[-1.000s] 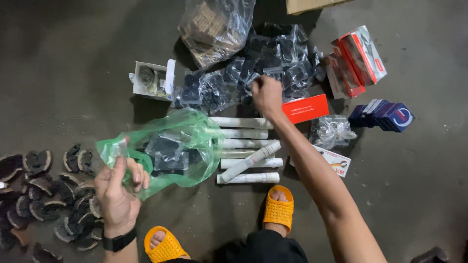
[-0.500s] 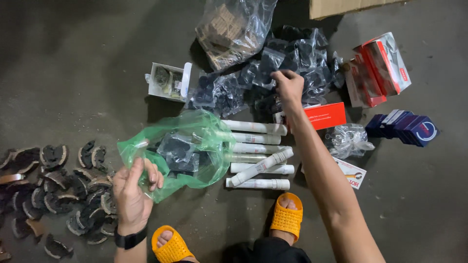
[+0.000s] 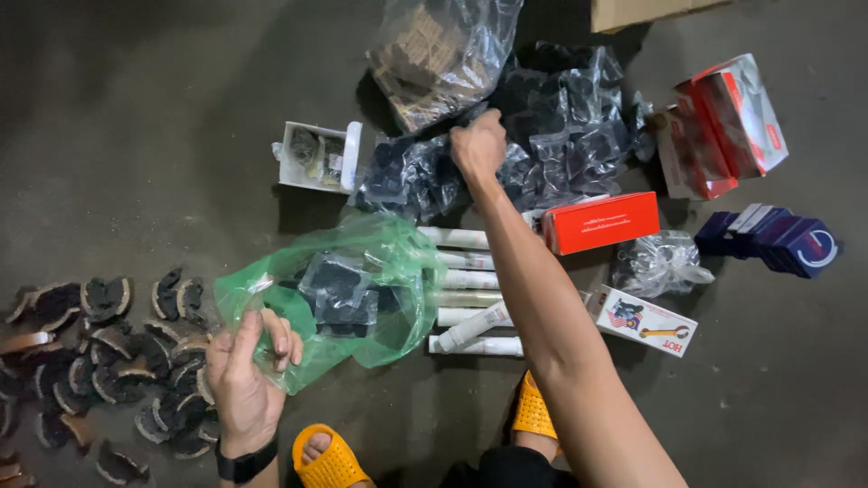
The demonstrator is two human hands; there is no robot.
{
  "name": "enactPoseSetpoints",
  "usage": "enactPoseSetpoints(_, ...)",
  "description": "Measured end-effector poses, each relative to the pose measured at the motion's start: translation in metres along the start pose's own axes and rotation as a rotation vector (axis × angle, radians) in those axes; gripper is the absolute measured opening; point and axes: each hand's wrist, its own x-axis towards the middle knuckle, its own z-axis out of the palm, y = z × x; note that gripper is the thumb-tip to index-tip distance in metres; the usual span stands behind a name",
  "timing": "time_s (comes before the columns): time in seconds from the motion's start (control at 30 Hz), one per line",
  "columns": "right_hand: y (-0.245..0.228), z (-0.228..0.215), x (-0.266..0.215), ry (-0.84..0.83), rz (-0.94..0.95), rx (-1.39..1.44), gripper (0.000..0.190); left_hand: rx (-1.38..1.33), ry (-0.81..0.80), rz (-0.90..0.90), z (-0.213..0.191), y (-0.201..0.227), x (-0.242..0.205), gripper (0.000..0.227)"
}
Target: The person sorts through a cardboard box filled with various packaged items, including small boxes and plastic-wrapped goods, and places them on the floor. They then move to a workbench area, pick up a green plastic bag, and transfer black plastic parts from the floor into the bag.
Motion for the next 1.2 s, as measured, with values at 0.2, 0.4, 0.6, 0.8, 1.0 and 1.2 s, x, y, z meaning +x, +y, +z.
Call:
enactPoseSetpoints(0.2, 0.021, -0.063, -0.029, 0.052, -0.205, 0.319, 0.030, 0.120, 0.122, 0.003, 0.003, 0.013, 0.001, 0.035)
enactPoseSetpoints(0.4, -0.042, -0.159, -0.165, -0.354, -0.373, 0.748, 0.028, 0.052, -0.023, 0.020, 0.003, 0.027, 0.000, 0.039)
enactPoseSetpoints(0.6, -0.070, -0.120, -0.244, -0.675, -0.766, 0.437, 0.044, 0.035, -0.013, -0.041, 0.009, 0.032, -0.011, 0.031)
enactPoseSetpoints(0.8, -0.038, -0.133, -0.201, -0.652, -0.741, 0.292, 0.040, 0.069, -0.042, 0.014, 0.007, 0.026, -0.009, 0.034)
enactPoseSetpoints(1.0, 0.043, -0.168, -0.075, -0.214, -0.735, 0.308, 0.021, 0.110, -0.046, 0.008, 0.025, 0.026, -0.005, 0.046)
enactPoseSetpoints(1.2, 0.070, -0.169, 0.032, 0.236, -0.626, 0.161, 0.016, 0.176, 0.012, -0.053, 0.009, 0.010, -0.001, 0.045)
